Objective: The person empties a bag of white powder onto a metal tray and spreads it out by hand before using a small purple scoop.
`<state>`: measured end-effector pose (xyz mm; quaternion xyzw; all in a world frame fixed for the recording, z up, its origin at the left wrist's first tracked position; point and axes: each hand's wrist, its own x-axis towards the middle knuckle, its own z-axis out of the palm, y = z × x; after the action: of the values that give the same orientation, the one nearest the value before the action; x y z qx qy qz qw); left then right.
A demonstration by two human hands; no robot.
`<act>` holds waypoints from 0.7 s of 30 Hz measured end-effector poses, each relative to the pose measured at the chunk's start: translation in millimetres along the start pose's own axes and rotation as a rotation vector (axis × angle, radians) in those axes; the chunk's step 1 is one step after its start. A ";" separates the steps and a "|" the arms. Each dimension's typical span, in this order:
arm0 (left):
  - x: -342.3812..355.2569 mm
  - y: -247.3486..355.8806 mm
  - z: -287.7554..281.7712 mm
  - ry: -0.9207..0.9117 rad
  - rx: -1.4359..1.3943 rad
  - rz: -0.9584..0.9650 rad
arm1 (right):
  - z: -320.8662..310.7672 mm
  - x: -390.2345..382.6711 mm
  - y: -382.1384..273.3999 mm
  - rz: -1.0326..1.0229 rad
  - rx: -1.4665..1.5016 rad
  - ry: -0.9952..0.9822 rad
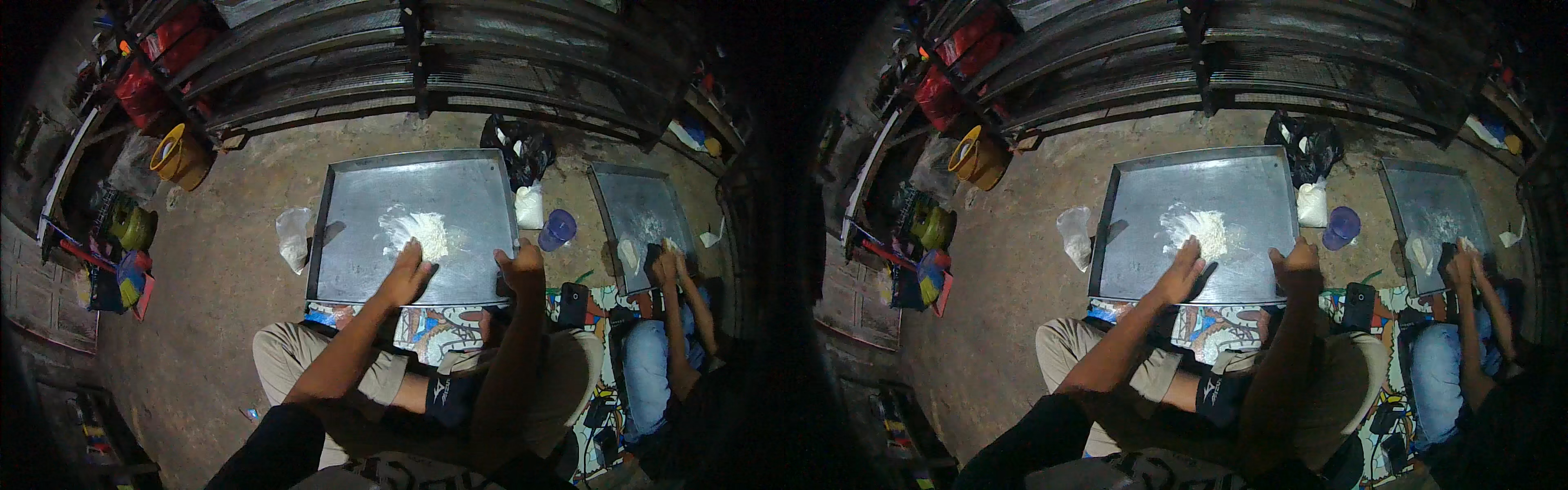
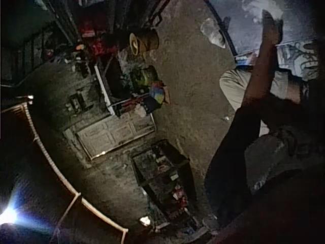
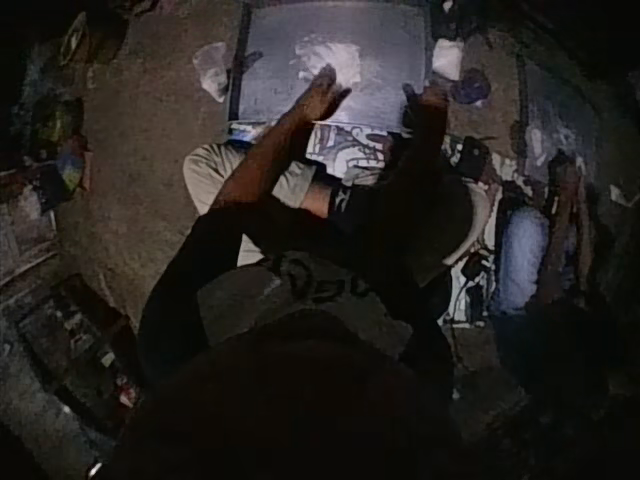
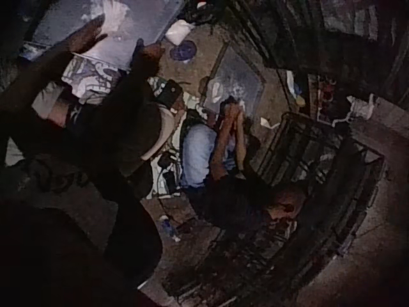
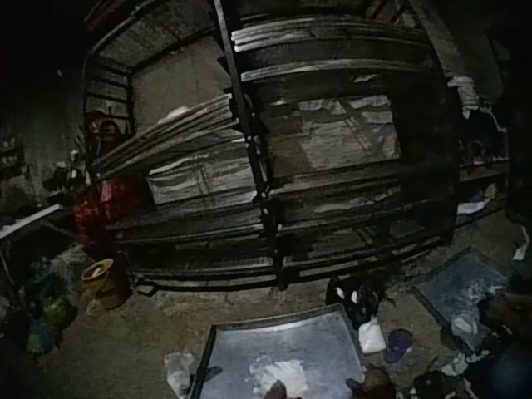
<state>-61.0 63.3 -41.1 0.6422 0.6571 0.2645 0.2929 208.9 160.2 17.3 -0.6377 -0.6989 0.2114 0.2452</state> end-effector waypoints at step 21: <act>13.3 -3.5 -54.7 0.563 -0.170 -0.336 | 126.8 69.0 -100.3 -0.397 -0.284 -0.302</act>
<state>-103.1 78.1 -6.6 0.4001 0.7844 0.4333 0.1920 47.7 221.3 -16.9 -0.4777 -0.8613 0.1518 0.0834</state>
